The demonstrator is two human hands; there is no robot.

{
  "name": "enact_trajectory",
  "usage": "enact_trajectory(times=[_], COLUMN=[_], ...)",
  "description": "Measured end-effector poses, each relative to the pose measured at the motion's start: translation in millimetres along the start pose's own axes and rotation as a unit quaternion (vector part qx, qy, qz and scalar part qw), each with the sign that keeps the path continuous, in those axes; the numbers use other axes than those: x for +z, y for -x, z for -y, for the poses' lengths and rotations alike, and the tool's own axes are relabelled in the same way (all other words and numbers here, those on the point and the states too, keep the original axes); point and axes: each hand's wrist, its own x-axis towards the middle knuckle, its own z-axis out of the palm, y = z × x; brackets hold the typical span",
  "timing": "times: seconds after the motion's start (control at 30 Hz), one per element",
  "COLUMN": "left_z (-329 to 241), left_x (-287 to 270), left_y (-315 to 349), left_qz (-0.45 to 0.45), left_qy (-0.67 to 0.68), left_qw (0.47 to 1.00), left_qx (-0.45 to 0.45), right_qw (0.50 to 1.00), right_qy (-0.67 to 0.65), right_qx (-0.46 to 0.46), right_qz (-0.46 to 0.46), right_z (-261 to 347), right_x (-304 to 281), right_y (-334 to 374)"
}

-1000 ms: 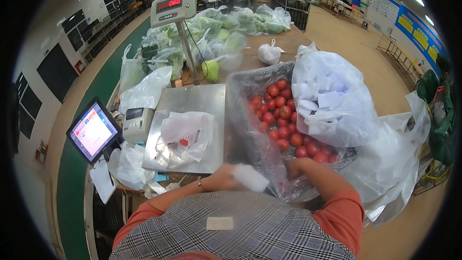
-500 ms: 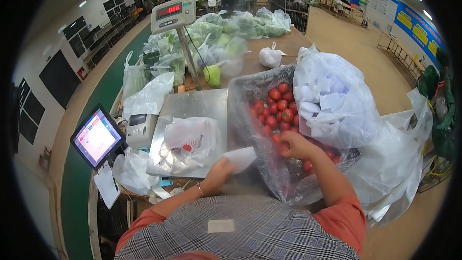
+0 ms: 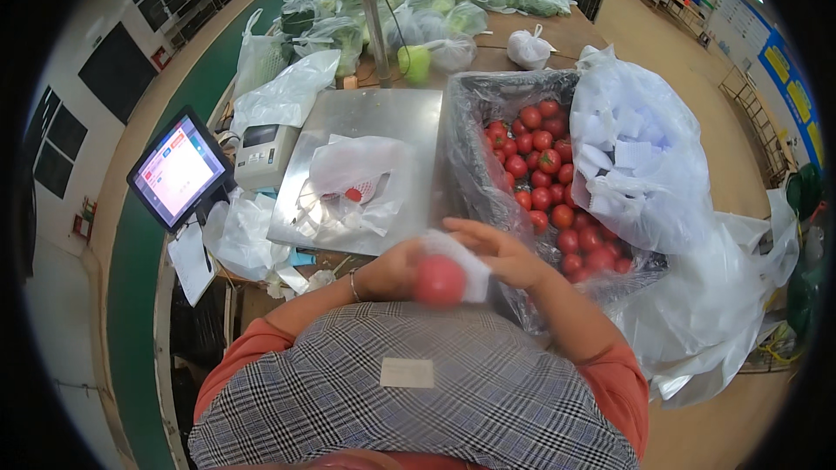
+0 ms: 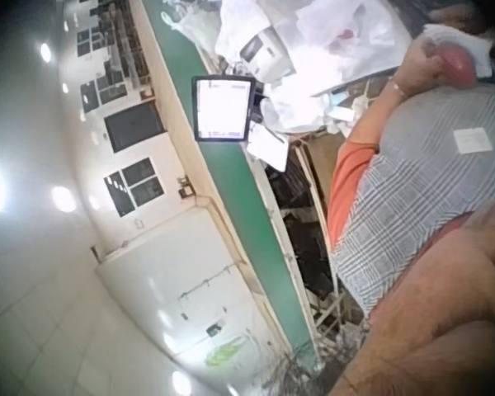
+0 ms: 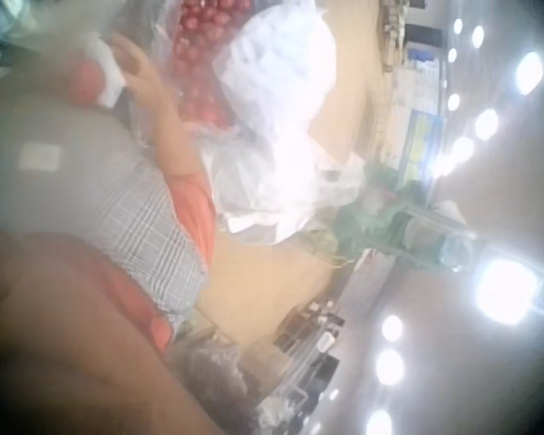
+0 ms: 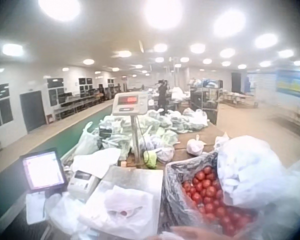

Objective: The person repeatedly picks tomatoes from a bulk bin, wraps each one individually in a foam net, and places the wrapped tomatoes into a plastic bag on a digital scale. The process is repeated continuously throughout the clip.

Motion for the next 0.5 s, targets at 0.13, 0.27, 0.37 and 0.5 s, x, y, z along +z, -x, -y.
enact_trajectory(times=[0.13,0.27,0.37,0.5], left_z=[-8,-9,-22,-33], left_x=[2,-16,-28,-66], left_y=[18,40,68,114], left_qz=[-0.049,-0.317,-0.403,-0.462], left_qy=[-0.023,-0.153,-0.577,-0.096], left_qw=[0.998,0.923,0.651,0.855], left_qx=[0.023,0.154,0.282,0.213], right_qw=[0.995,0.975,0.942,0.746], right_qy=[0.030,0.155,0.291,0.651], right_qx=[-0.093,-0.128,-0.168,-0.143], right_qz=[0.000,-0.095,0.018,-0.003], right_z=[-15,-3,-2,16], right_x=[-7,32,47,54], right_y=[-9,-14,-44,-102])
